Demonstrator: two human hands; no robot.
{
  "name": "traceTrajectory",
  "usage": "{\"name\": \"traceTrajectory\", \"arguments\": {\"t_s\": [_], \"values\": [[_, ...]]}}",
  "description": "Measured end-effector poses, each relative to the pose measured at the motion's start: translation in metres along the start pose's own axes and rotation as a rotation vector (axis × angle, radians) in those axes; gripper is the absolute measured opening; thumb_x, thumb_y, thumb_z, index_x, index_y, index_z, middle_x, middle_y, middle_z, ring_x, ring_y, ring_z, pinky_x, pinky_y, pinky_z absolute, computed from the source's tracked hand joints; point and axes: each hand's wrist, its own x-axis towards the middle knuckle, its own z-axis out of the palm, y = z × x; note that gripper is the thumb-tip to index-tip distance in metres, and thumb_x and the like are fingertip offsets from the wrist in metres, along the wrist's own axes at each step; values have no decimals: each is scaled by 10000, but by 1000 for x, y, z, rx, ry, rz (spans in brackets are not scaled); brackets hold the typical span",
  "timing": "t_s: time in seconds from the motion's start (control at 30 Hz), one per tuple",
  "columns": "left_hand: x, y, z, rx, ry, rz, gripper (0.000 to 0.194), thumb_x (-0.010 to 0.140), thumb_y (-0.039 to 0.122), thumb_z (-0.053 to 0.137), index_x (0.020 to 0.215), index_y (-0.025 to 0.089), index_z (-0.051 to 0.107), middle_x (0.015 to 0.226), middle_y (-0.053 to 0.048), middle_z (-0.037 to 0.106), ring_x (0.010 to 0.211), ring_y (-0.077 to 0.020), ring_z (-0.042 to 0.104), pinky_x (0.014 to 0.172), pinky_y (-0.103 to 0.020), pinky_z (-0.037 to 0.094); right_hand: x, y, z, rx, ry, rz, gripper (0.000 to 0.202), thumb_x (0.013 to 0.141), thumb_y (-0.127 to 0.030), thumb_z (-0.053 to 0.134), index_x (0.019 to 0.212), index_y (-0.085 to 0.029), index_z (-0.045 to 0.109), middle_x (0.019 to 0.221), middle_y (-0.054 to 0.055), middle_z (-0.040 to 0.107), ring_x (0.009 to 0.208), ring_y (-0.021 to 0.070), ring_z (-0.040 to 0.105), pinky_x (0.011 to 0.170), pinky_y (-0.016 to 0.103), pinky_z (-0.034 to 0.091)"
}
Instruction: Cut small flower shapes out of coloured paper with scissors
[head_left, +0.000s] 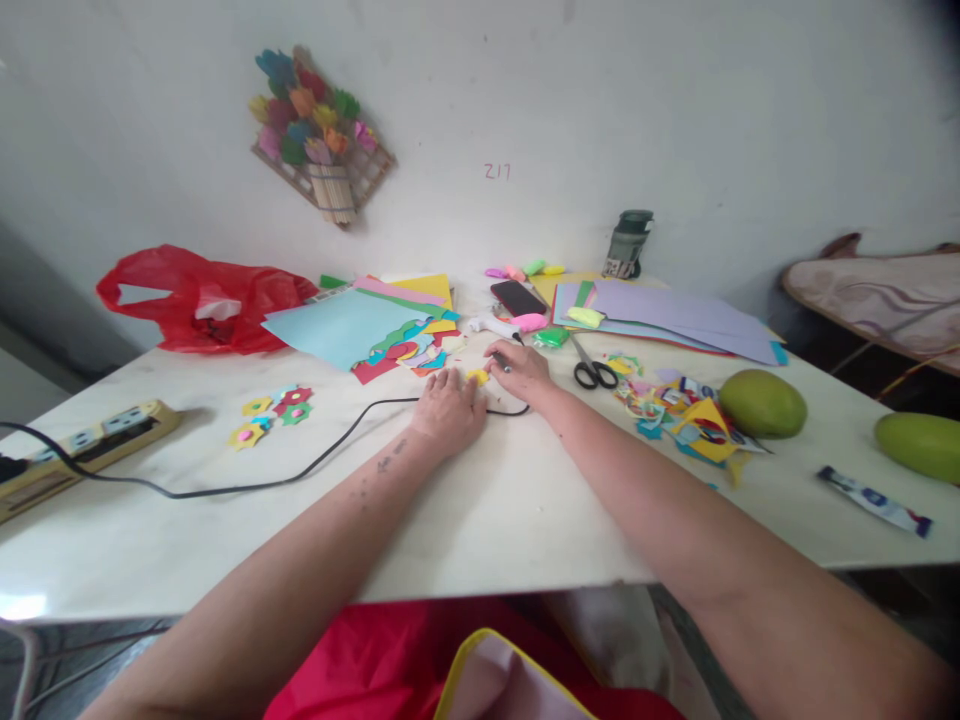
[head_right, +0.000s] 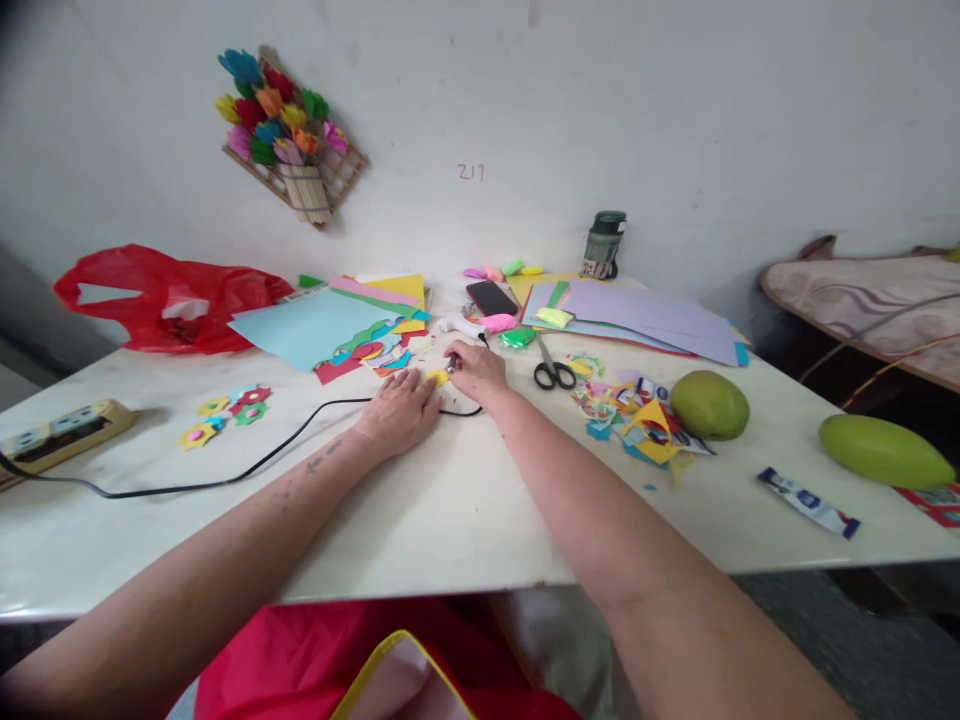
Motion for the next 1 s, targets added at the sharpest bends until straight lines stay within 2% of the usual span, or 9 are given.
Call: {"name": "traceTrajectory", "arguments": {"t_s": [0.27, 0.37, 0.53, 0.6, 0.7, 0.8, 0.9, 1.0], "values": [[0, 0, -5, -11, -18, 2, 456, 923, 369, 270, 1253, 159, 505, 1281, -155, 503, 1241, -275, 418, 1030, -442, 293, -3, 1, -1, 113, 81, -65, 211, 785, -256, 507, 939, -270, 651, 859, -19, 702, 833, 170, 624, 717, 272, 457], [-1, 1, -7, -21, -44, -25, 474, 920, 386, 261, 1275, 170, 488, 1322, -154, 481, 1281, -284, 379, 1057, -488, 243, -4, 0, -1, 77, 68, -108, 186, 770, -257, 537, 896, -261, 674, 892, -7, 698, 812, 166, 621, 732, 277, 458], [-1, 0, -11, -83, -97, -51, 499, 919, 403, 230, 1294, 167, 459, 1393, -151, 429, 1330, -286, 321, 1071, -535, 204, -2, -2, 3, -23, 55, -90, 160, 749, -287, 577, 857, -276, 695, 880, -6, 695, 844, 180, 617, 721, 284, 451], [0, -3, -14, -135, -114, -79, 501, 920, 380, 216, 1322, 160, 418, 1416, -141, 412, 1332, -274, 325, 1073, -533, 211, -2, -2, 3, -58, 53, -98, 177, 761, -291, 559, 871, -285, 698, 873, -4, 695, 841, 180, 615, 704, 282, 445], [2, -9, -18, -153, -111, -136, 503, 917, 298, 187, 1370, 165, 359, 1492, -132, 296, 1266, -266, 426, 1068, -504, 243, -3, -2, 3, -102, 54, -100, 206, 780, -296, 527, 888, -295, 701, 860, 1, 692, 825, 181, 614, 687, 283, 436], [3, -11, -18, -143, -62, -217, 562, 909, 331, 209, 1431, 129, 263, 1460, -137, 358, 1321, -292, 350, 1092, -519, 181, -3, -2, 3, -108, 53, -105, 218, 787, -301, 513, 900, -296, 700, 864, 3, 692, 829, 183, 615, 691, 285, 434], [3, -6, -14, -114, -60, -165, 587, 909, 412, 225, 1440, 165, 277, 1463, -126, 358, 1376, -304, 243, 1101, -539, 125, -3, -3, 2, -102, 45, -100, 215, 793, -304, 507, 901, -295, 693, 884, -2, 697, 846, 182, 613, 706, 286, 437], [0, -1, -9, -104, -66, -96, 595, 907, 490, 206, 1410, 205, 351, 1471, -121, 344, 1385, -307, 219, 1095, -560, 102, -3, -3, 2, -95, 36, -100, 207, 802, -302, 501, 890, -288, 687, 903, -10, 703, 856, 178, 611, 723, 285, 439]]}}
